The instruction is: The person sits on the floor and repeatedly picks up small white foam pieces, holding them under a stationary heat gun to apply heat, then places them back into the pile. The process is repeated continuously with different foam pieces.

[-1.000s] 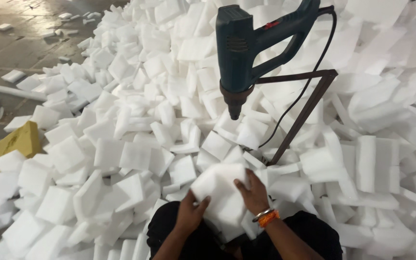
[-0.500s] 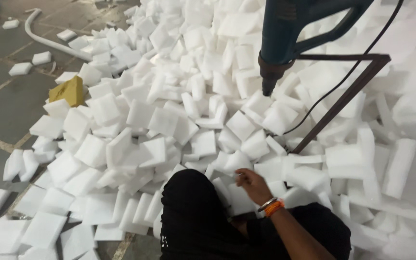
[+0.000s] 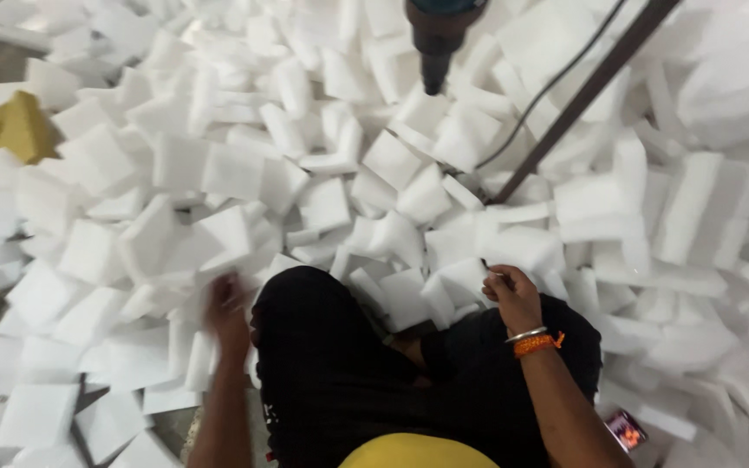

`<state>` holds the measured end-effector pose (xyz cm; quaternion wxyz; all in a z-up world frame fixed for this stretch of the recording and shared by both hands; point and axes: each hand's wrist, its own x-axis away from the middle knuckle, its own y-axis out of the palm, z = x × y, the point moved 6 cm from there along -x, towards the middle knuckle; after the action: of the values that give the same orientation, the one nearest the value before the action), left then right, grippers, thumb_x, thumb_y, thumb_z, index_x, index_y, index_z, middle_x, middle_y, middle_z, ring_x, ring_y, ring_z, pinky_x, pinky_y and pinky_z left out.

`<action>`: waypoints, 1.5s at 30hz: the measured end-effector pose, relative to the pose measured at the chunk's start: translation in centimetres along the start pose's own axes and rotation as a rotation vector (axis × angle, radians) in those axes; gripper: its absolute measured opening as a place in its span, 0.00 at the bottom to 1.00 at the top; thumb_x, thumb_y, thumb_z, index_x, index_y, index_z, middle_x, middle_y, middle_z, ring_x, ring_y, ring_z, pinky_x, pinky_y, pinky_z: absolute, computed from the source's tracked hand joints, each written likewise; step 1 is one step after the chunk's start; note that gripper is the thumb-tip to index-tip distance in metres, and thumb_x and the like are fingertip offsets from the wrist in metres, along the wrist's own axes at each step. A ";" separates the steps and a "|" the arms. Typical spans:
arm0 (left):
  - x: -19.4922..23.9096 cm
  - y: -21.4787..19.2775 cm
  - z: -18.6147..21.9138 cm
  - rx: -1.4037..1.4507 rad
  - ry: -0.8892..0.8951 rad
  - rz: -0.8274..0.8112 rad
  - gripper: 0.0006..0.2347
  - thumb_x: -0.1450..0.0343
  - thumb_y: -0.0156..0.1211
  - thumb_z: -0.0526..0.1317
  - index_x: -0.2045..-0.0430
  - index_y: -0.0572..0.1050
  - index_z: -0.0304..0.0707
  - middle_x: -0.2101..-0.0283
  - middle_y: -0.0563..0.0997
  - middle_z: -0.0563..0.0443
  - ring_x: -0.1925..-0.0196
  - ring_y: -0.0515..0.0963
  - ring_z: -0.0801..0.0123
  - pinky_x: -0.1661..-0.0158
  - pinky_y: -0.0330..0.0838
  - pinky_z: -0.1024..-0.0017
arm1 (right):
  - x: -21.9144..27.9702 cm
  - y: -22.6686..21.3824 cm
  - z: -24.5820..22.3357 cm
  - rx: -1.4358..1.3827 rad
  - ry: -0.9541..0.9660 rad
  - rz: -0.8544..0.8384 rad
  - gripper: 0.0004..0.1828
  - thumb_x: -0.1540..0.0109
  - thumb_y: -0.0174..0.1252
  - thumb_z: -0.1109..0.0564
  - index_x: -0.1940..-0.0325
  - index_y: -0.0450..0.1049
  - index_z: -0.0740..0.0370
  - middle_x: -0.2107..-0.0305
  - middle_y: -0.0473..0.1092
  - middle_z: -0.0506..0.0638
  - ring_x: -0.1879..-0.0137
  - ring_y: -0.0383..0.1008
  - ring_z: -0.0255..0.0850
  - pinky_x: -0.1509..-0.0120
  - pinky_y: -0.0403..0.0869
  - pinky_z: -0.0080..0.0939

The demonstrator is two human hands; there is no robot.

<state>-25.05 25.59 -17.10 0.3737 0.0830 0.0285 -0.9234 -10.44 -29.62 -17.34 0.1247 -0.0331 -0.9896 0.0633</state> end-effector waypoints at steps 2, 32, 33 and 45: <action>0.5 10.7 0.8 -0.604 -0.019 -0.343 0.19 0.30 0.66 0.38 0.44 0.72 0.39 0.50 0.82 0.44 0.49 0.82 0.60 0.51 0.74 0.66 | 1.2 0.2 0.1 0.043 -0.040 -0.025 0.16 0.36 0.59 0.56 0.45 0.75 0.65 0.62 0.78 0.54 0.58 0.79 0.41 0.49 0.78 0.41; 13.7 29.8 -3.2 -0.910 0.778 -0.704 0.18 0.34 0.57 0.34 0.49 0.76 0.37 0.39 0.72 0.30 0.44 0.72 0.45 0.48 0.68 0.52 | -3.5 13.9 -5.1 0.685 -0.666 -0.199 0.39 0.42 0.66 0.46 0.31 0.64 0.64 0.41 0.69 0.62 0.35 0.68 0.56 0.31 0.66 0.53; 14.7 29.5 -3.2 -0.928 0.816 -0.671 0.17 0.33 0.57 0.35 0.49 0.75 0.35 0.37 0.72 0.29 0.43 0.73 0.45 0.47 0.69 0.53 | -3.6 15.6 -5.5 0.742 -0.739 -0.244 0.41 0.41 0.67 0.46 0.29 0.63 0.65 0.40 0.68 0.64 0.33 0.65 0.59 0.29 0.64 0.54; 16.0 24.8 4.9 -0.504 0.411 -1.227 0.13 0.32 0.64 0.44 0.57 0.81 0.44 0.58 0.84 0.49 0.57 0.82 0.55 0.58 0.76 0.59 | -2.3 12.0 -1.8 1.038 -0.668 -0.217 0.34 0.38 0.59 0.31 0.47 0.77 0.64 0.59 0.76 0.56 0.45 0.75 0.52 0.22 0.63 0.58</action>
<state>-19.83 -3.77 -14.85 -0.2211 0.1359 0.3541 -0.8985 -7.12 -17.74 -17.73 -0.1860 0.1541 -0.8131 0.5296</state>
